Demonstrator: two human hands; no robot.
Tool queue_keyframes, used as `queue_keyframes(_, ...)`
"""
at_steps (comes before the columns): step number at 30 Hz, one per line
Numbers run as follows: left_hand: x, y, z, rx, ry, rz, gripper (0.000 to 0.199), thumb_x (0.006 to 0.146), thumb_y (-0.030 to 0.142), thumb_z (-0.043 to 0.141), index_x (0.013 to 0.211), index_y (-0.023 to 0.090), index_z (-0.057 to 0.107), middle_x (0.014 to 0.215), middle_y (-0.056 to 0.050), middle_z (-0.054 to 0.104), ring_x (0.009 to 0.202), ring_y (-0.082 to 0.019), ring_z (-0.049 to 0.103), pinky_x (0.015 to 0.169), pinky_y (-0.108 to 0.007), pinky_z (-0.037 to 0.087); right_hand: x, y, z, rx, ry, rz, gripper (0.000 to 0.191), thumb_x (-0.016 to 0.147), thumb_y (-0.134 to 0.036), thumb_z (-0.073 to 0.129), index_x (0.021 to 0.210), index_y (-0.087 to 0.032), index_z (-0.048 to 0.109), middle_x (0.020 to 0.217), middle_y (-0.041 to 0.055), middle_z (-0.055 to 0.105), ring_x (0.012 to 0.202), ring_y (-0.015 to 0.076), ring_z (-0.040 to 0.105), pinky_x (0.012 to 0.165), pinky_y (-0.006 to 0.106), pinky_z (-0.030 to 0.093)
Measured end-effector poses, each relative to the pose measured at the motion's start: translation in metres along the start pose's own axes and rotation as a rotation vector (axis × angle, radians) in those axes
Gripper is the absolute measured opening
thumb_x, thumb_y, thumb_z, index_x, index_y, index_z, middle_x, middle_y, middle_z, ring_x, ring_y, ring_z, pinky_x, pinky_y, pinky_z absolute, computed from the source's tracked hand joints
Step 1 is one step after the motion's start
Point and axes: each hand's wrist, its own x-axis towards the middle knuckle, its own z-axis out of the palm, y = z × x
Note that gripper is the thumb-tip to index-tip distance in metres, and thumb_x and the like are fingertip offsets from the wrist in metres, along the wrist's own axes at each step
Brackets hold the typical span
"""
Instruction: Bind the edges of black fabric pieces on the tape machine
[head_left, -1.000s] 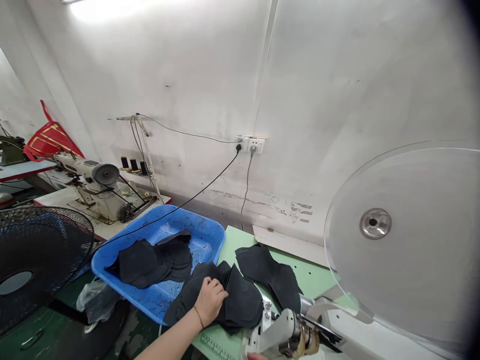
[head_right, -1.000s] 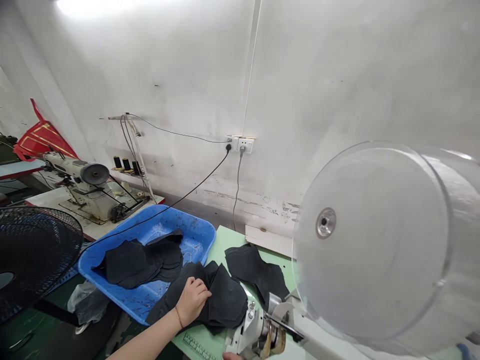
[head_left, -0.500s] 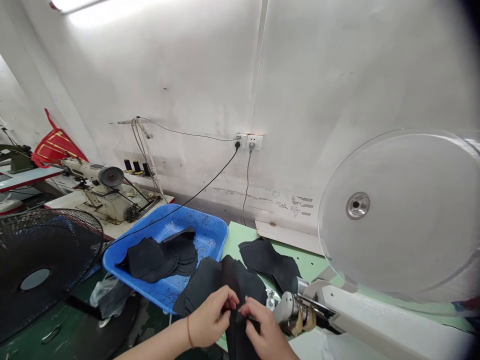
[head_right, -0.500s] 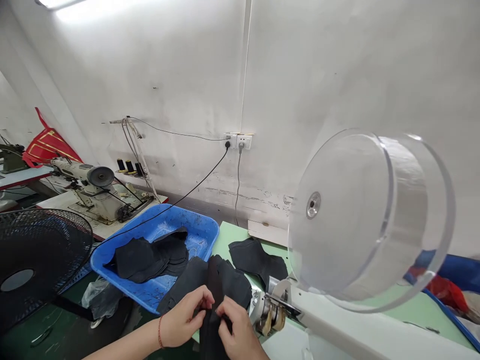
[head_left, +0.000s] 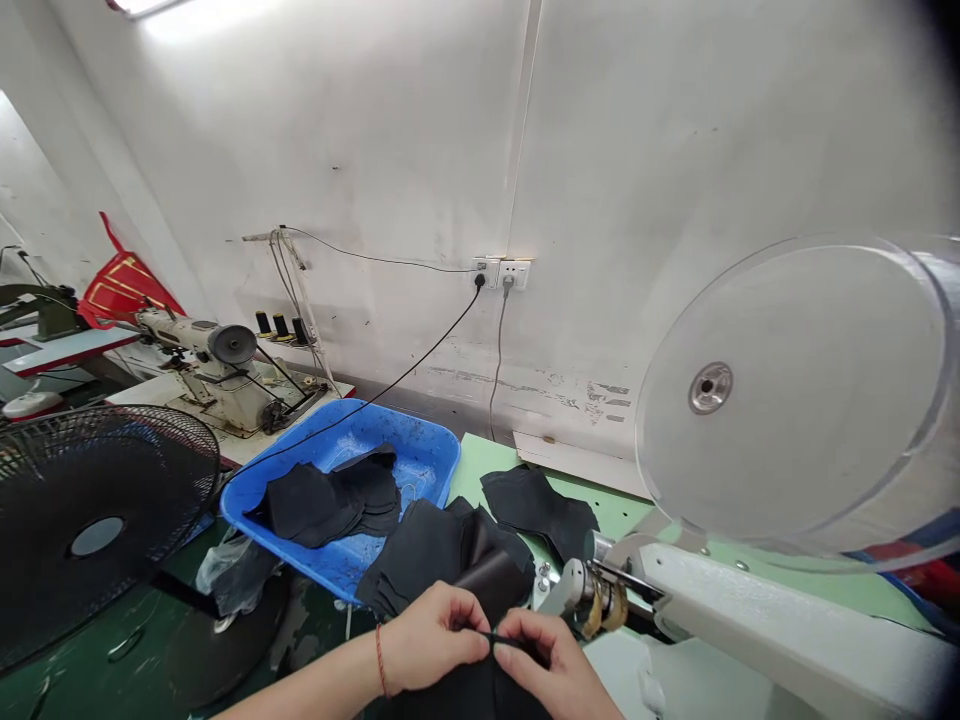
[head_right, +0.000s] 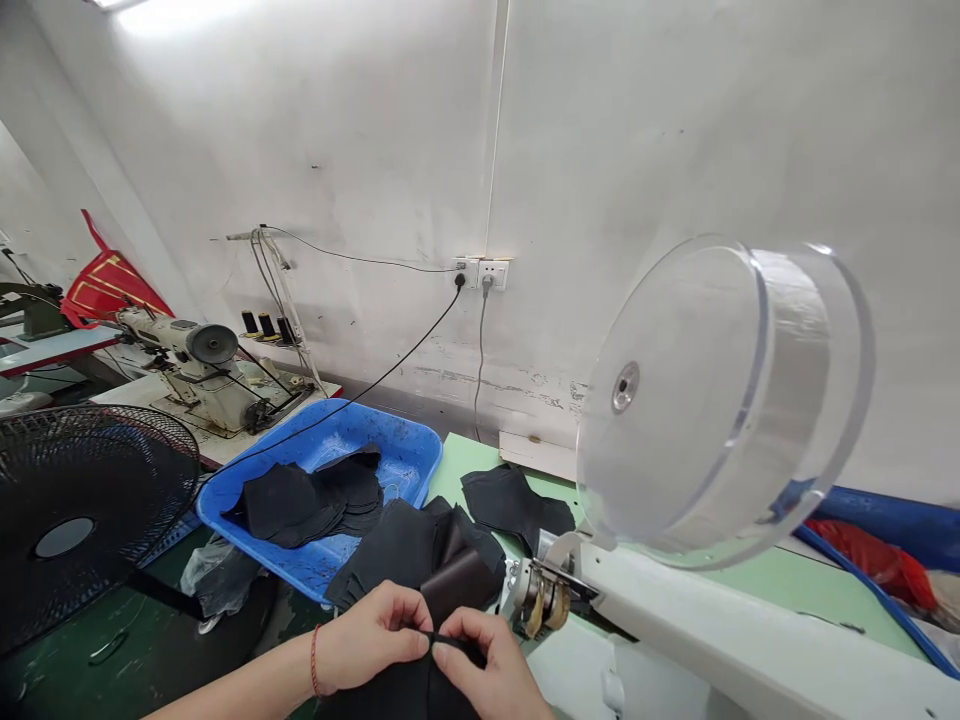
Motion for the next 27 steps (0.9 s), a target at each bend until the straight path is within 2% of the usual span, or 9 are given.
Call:
queue_keyframes(5,-0.001,0.006,0.002,-0.108,-0.055,-0.018,0.013,0.059,0.024,0.059,0.068,0.013,0.058,0.054,0.006,0.045,0.053,-0.008,0.033,0.051,-0.023,0.022,-0.006,0.000,-0.001,0.052,-0.005,0.037,0.028,0.067,-0.046,0.057,0.065,-0.019,0.054,0.065,-0.0019,0.043,0.068,0.0170,0.040,0.065,0.031,0.032)
queue_keyframes(10,0.002,0.005,0.005,-0.109,-0.089,0.007,0.024,0.054,0.028,0.069,0.067,0.014,0.054,0.054,0.007,0.045,0.052,-0.007,0.034,0.050,-0.022,0.022,-0.007,-0.002,-0.001,0.024,0.025,0.035,0.025,0.067,-0.043,0.055,0.063,-0.018,0.052,0.064,-0.0021,0.041,0.067,0.0166,0.038,0.064,0.031,0.031)
queue_keyframes(14,0.005,0.005,0.009,-0.088,-0.028,0.009,0.018,0.054,0.025,0.065,0.064,0.014,0.054,0.051,0.007,0.043,0.051,-0.007,0.032,0.049,-0.023,0.022,-0.004,0.001,0.000,0.030,0.045,0.024,0.023,0.066,-0.042,0.053,0.064,-0.019,0.050,0.064,-0.0026,0.040,0.065,0.0161,0.036,0.063,0.030,0.030)
queue_keyframes(21,0.007,-0.001,0.021,-0.217,0.078,0.051,0.011,0.052,0.019,0.057,0.060,0.013,0.053,0.055,0.006,0.045,0.057,-0.009,0.035,0.054,-0.023,0.025,-0.001,0.007,-0.001,-0.008,0.023,-0.019,0.024,0.069,-0.042,0.050,0.063,-0.020,0.045,0.062,-0.0031,0.037,0.064,0.0157,0.035,0.060,0.031,0.028)
queue_keyframes(24,0.006,-0.002,0.025,-0.169,0.124,0.060,0.010,0.053,0.019,0.054,0.061,0.014,0.053,0.058,0.005,0.046,0.060,-0.010,0.037,0.057,-0.024,0.027,-0.004,0.006,-0.004,-0.034,0.020,-0.023,0.025,0.070,-0.045,0.049,0.064,-0.021,0.044,0.063,-0.0029,0.037,0.065,0.0161,0.035,0.061,0.031,0.029)
queue_keyframes(27,0.004,0.001,0.027,-0.108,0.111,0.054,0.010,0.054,0.020,0.054,0.062,0.014,0.053,0.057,0.005,0.044,0.059,-0.010,0.036,0.056,-0.024,0.027,-0.006,0.002,-0.008,-0.085,0.009,-0.032,0.028,0.073,-0.047,0.047,0.064,-0.021,0.044,0.064,-0.0027,0.038,0.065,0.0164,0.037,0.062,0.031,0.031)
